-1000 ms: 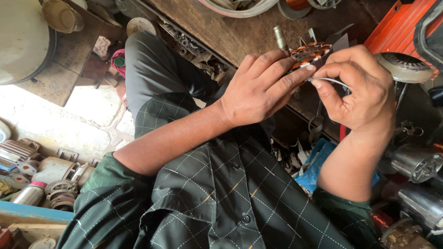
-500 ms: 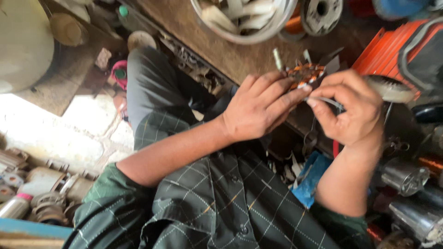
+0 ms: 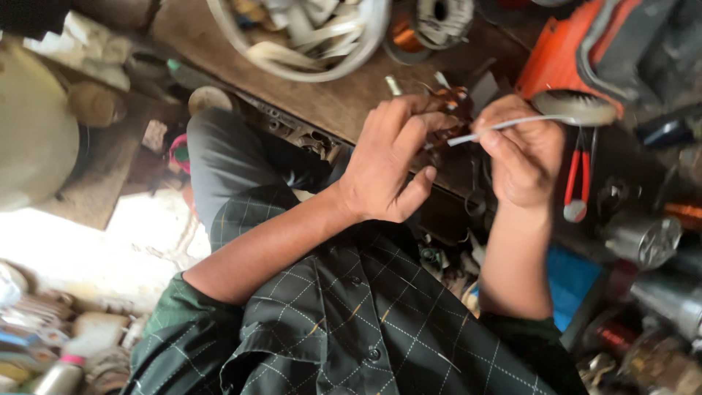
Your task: The person sits on the floor and insulates the slots of a motor armature by inserting white paper strips between copper windings. They use a screwdriver to press the paper into place and scissors to trim excess material, repeating the process across multiple slots.
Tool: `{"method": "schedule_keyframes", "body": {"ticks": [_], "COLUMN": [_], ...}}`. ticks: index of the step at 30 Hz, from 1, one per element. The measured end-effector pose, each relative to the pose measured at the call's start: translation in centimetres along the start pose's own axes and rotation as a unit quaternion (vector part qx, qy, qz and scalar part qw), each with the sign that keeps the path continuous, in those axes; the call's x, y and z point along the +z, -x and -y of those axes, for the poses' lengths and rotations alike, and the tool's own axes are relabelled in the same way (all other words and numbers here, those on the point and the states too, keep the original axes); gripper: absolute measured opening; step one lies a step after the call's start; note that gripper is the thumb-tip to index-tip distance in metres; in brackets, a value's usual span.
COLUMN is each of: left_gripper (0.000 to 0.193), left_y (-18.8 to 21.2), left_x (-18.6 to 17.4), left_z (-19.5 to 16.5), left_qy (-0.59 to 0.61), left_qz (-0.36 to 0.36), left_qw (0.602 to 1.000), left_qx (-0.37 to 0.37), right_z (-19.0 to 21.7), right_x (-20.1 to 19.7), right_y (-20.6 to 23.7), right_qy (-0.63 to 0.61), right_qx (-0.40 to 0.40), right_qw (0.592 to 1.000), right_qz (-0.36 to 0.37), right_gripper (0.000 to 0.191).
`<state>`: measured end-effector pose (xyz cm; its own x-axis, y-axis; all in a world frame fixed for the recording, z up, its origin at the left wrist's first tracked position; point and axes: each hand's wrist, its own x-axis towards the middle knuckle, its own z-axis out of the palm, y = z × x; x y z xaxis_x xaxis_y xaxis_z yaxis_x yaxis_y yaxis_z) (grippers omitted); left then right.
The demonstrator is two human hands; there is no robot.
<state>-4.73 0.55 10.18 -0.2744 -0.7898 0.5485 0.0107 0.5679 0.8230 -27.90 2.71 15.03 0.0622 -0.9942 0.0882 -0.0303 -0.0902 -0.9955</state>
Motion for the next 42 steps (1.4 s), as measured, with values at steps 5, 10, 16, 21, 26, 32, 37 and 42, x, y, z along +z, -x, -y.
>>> {"method": "schedule_keyframes", "body": {"ticks": [5,10,16,21,26,32,37,42], "left_gripper": [0.03,0.01,0.006,0.006,0.008,0.006,0.007,0.007], "left_y": [-1.0,-0.6,-1.0,-3.0,-4.2,-4.6,-4.7,-4.3], "left_x": [1.4,2.9,3.2,2.7,3.0,3.2,3.2,3.3], "left_z": [-1.0,-0.7,-0.6,-1.2,-1.5,-1.0,0.1,0.5], "left_qy": [0.08,0.045,0.06,-0.014,-0.004,0.088,0.121,0.121], "left_qz": [0.032,0.025,0.027,0.097,0.15,0.141,0.14,0.145], "left_qw": [0.991,0.994,0.997,0.995,0.987,0.978,0.969,0.97], "left_qx": [-0.099,-0.092,-0.037,0.005,-0.058,-0.128,-0.163,-0.154], "right_z": [-1.3,-2.5,-1.7,-1.2,-2.5,-3.5,-4.6,-5.9], "right_x": [0.1,0.5,-3.6,-5.9,-5.6,-6.8,-7.9,-7.4], "right_y": [3.0,4.7,8.1,11.7,12.4,14.0,17.3,20.3], "right_qy": [-0.047,-0.07,0.221,0.642,0.624,0.594,0.191,-0.114], "right_qx": [0.018,0.037,0.113,0.052,0.115,0.3,0.355,0.331], "right_qw": [0.996,0.991,0.954,0.762,0.772,0.746,0.915,0.936], "right_qz": [-0.074,-0.105,-0.171,-0.066,-0.034,0.032,0.01,-0.046], "right_gripper": [0.009,0.008,0.023,0.047,0.043,0.029,0.018,0.025]}}
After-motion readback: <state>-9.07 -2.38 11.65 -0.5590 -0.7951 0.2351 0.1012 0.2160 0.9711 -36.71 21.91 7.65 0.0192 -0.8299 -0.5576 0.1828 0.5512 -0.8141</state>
